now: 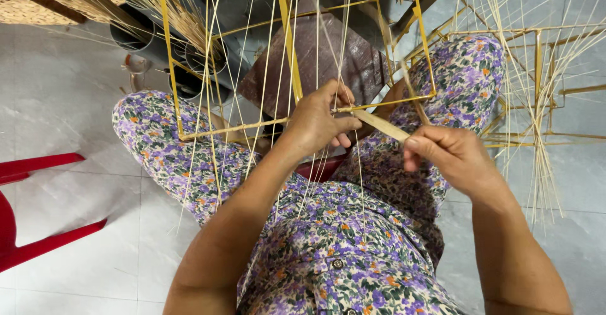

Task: The person sits on the floor and weaves thin bamboo strips around a rectangular bamboo frame, pulling and threading each strip across the frame and tightening it by hand. They repeatedly take new strips, wrap them around the frame bars, and press the woven strands into place, gradually covering the frame.

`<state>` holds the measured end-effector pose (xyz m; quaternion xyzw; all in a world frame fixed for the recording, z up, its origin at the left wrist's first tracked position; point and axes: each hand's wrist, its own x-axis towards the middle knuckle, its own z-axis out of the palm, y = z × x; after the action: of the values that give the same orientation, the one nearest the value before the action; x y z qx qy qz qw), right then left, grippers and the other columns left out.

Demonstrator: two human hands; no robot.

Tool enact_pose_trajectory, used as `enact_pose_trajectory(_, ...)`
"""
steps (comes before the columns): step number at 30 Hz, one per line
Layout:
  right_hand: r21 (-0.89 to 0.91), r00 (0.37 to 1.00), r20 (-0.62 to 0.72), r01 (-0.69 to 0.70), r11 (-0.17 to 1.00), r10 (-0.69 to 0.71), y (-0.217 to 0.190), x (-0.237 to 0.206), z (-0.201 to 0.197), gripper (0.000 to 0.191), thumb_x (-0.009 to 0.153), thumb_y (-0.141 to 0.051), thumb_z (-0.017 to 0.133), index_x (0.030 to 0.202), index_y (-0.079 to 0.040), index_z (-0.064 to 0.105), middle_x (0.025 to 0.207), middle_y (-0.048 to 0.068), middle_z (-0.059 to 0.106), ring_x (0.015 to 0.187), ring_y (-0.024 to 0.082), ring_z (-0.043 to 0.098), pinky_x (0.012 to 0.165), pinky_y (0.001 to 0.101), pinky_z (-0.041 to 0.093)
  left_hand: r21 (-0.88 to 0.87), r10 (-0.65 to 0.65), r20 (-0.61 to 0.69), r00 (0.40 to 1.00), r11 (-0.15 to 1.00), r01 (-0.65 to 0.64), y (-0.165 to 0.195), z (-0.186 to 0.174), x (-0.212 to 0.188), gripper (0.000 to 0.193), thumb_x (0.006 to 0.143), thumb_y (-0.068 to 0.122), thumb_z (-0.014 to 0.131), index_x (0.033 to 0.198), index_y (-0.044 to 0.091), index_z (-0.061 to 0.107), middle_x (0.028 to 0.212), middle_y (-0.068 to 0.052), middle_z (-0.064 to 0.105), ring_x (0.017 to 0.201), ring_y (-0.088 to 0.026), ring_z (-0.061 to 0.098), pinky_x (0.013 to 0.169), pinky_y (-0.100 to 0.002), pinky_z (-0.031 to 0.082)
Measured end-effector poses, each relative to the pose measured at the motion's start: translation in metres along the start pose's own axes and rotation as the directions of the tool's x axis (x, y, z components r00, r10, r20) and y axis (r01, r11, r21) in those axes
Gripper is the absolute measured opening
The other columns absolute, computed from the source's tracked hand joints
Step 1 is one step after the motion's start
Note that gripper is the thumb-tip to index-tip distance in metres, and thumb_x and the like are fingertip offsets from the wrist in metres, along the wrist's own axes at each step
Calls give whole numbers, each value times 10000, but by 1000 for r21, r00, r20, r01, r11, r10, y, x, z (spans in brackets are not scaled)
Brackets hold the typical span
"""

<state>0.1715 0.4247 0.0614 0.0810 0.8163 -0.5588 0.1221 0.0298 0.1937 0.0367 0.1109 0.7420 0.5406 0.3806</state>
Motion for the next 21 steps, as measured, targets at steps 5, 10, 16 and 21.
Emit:
enact_pose_trajectory(5,373,991,75,-132,919,112,-38,8,-20,288,1046,-163,535,1015,57,716,563,81,629,397,116,516,384,256,408,44,43,-119,992,998,-38,6,12,-7,255,871,46,731,1045,67,544,963,-123,734,484,-120,690,410,-269,564)
enact_pose_trajectory(10,527,997,56,20,849,-58,-70,33,-35,284,1079,-172,558,1161,57,705,641,69,634,444,96,519,434,245,431,-16,139,-175,975,989,-144,2,14,-8,238,879,96,757,1014,49,567,828,-89,748,455,-122,673,393,-293,512)
enact_pose_trajectory(16,797,954,-293,277,537,-57,-57,89,-74,502,1162,-374,399,1236,79,601,1053,178,671,888,242,654,835,339,533,-65,105,-222,969,990,-122,7,14,-8,172,932,151,723,951,23,609,813,-93,735,424,-134,664,362,-292,481)
enact_pose_trajectory(21,697,953,-300,252,671,-46,1,78,-31,458,1174,-399,480,953,-15,595,973,186,685,865,312,671,797,435,554,6,65,-252,966,998,-65,13,14,-6,169,942,163,691,966,29,592,707,-107,717,429,-154,684,408,-315,529)
